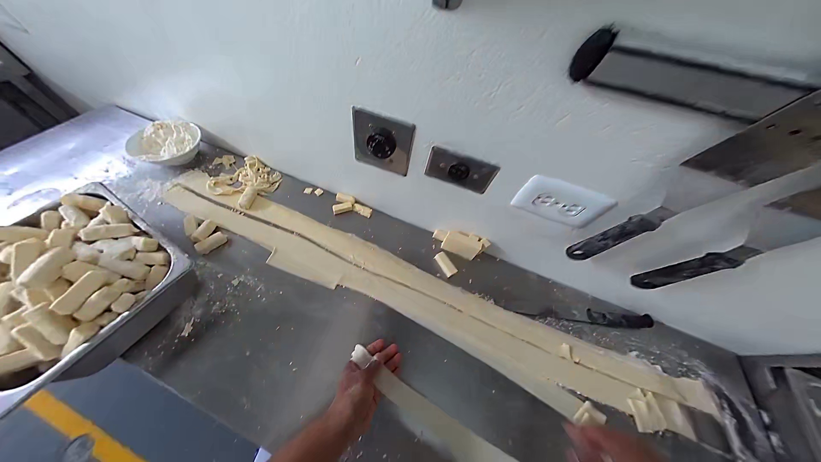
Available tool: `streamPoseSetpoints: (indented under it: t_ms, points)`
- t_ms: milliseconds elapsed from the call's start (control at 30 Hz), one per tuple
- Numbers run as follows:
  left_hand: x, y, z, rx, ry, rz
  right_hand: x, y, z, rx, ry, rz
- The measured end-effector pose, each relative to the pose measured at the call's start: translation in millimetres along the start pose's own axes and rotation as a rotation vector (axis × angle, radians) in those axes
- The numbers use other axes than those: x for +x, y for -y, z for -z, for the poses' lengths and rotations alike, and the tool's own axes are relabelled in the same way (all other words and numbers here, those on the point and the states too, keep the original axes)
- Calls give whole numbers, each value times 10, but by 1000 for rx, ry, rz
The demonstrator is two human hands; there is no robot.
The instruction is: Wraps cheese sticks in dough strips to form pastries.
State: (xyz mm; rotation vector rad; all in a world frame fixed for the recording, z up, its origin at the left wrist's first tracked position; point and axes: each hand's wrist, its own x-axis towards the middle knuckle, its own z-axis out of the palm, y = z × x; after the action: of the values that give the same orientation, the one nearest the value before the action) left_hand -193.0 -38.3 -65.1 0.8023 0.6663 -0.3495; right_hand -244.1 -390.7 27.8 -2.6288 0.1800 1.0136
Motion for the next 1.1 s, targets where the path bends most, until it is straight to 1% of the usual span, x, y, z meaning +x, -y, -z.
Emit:
streamPoseSetpoints:
  t_ms: [67, 100, 167, 200, 267, 333, 400, 433, 500, 533, 600, 667, 700, 767, 833, 900, 967, 1033, 1100]
  points:
    - [-21, -37, 75, 51, 5, 0, 529, 487, 69, 68, -279, 230]
    - [-27, -69, 99, 69, 4, 7, 826, 755, 139, 89, -382, 292]
    - [-26, -110, 133, 81, 15, 19, 1435, 1209, 262, 126, -530, 323]
    - [-27, -118, 152, 80, 29, 26, 1719, 1375, 304, 147, -563, 315]
    - [-30, -137, 187, 66, 61, 52, 2139, 1627, 359, 173, -568, 282]
    - [-50, -129, 203, 39, 69, 87, 2301, 1739, 380, 190, -551, 247]
    - [-57, -117, 204, 25, 68, 98, 2241, 1727, 361, 221, -610, 256]
    - [-52, -112, 208, 25, 66, 87, 2131, 1698, 320, 241, -659, 296]
    - [-39, -97, 209, 46, 44, 29, 1738, 1639, 122, 288, -700, 417]
    - [-33, -85, 202, 70, 28, -13, 1496, 1613, -74, 311, -701, 484]
    - [-18, -71, 187, 142, 4, -89, 1066, 1613, -627, 372, -693, 586]
    - [-25, -46, 170, 210, -48, -116, 791, 1648, -1185, 463, -684, 617]
    - [-32, -26, 156, 230, -74, -125, 740, 1652, -1391, 493, -697, 605]
    - [-37, -13, 124, 254, -115, -147, 766, 1652, -1608, 508, -738, 579]
    - [-39, -28, 97, 295, -156, -194, 827, 1671, -1653, 470, -766, 569]
    - [-49, -32, 83, 400, -172, -270, 865, 1705, -1640, 442, -770, 565]
    - [-87, 80, 105, 590, -87, -431, 850, 1726, -1598, 468, -722, 531]
    - [-144, 329, 145, 835, 99, -657, 844, 1716, -1587, 513, -682, 497]
    - [-100, 570, 237, 1077, 286, -916, 863, 1678, -1654, 544, -731, 480]
